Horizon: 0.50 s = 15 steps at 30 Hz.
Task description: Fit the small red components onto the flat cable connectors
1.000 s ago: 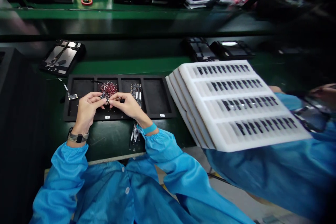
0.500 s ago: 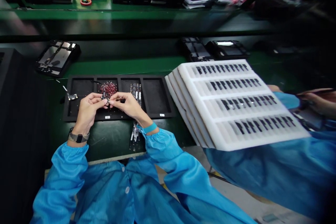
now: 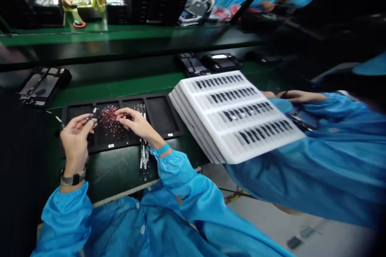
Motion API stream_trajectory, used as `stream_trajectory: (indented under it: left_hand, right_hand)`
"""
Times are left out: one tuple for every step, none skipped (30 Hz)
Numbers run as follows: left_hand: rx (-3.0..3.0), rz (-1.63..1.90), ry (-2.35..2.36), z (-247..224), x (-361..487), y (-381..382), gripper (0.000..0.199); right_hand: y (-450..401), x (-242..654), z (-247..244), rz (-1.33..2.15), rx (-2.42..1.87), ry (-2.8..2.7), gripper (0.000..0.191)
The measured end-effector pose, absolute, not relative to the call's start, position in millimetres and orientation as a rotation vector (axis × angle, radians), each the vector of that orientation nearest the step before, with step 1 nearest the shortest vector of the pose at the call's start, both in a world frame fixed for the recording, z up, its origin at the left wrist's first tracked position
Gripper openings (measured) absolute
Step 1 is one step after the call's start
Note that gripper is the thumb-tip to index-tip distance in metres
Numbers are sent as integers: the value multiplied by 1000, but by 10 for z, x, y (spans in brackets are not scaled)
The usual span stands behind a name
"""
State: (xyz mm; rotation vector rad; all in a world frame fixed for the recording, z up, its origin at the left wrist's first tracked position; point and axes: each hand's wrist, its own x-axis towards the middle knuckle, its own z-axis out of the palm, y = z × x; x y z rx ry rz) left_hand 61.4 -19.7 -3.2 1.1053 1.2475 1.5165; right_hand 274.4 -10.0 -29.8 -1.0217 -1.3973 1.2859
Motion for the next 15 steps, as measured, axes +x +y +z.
stream_trajectory:
  left_hand:
    - [1129,1565,1279,-27,571,-173,28]
    - [1143,1603,1307,-24,527,-148,27]
    - [1144,1632,1327,-21,485,-128,27]
    - [1135,1656,1339,-16,446,-115,28]
    - [1119,1683,1352,-7,412,-112,29]
    - [1105,1707,1372,10,386,-118,30]
    - [1101,1723,1405,38,369,-134,31]
    - [1110,1747,1454,78,365,-154,31]
    - [1149,1759,1506,133,375,-175,31]
    - [1220,1750,1551,204,401,-189,31]
    - [1318,1729,1583,288,447,-189,31]
    - [1439,1701,1602,385,514,-168,31]
    - [1580,1675,1606,491,604,-119,30]
    - [1737,1641,1599,602,716,-37,29]
    - [1902,1605,1585,713,852,81,28]
  right_hand:
    - [-77,2794,-289,1327,-990,-1384,25]
    - [-60,2842,-278,1372,-953,-1380,26]
    - [-47,2887,-267,1419,-913,-1387,26]
    - [-40,2930,-255,1463,-871,-1400,25]
    - [-36,2973,-245,1501,-832,-1413,25]
    - [-33,3022,-238,1532,-804,-1425,26]
    - [-31,3079,-234,1552,-792,-1431,28]
    - [-27,3146,-235,1561,-794,-1432,32]
    - [-20,3224,-241,1556,-806,-1426,35]
    - [-12,3310,-253,1544,-822,-1416,38]
    - [-1,3398,-269,1526,-836,-1399,40]
    - [9,3483,-288,1504,-847,-1376,40]
    - [17,3558,-309,1474,-858,-1347,38]
    - [20,3618,-327,1427,-879,-1315,35]
    - [19,3661,-342,1360,-914,-1287,30]
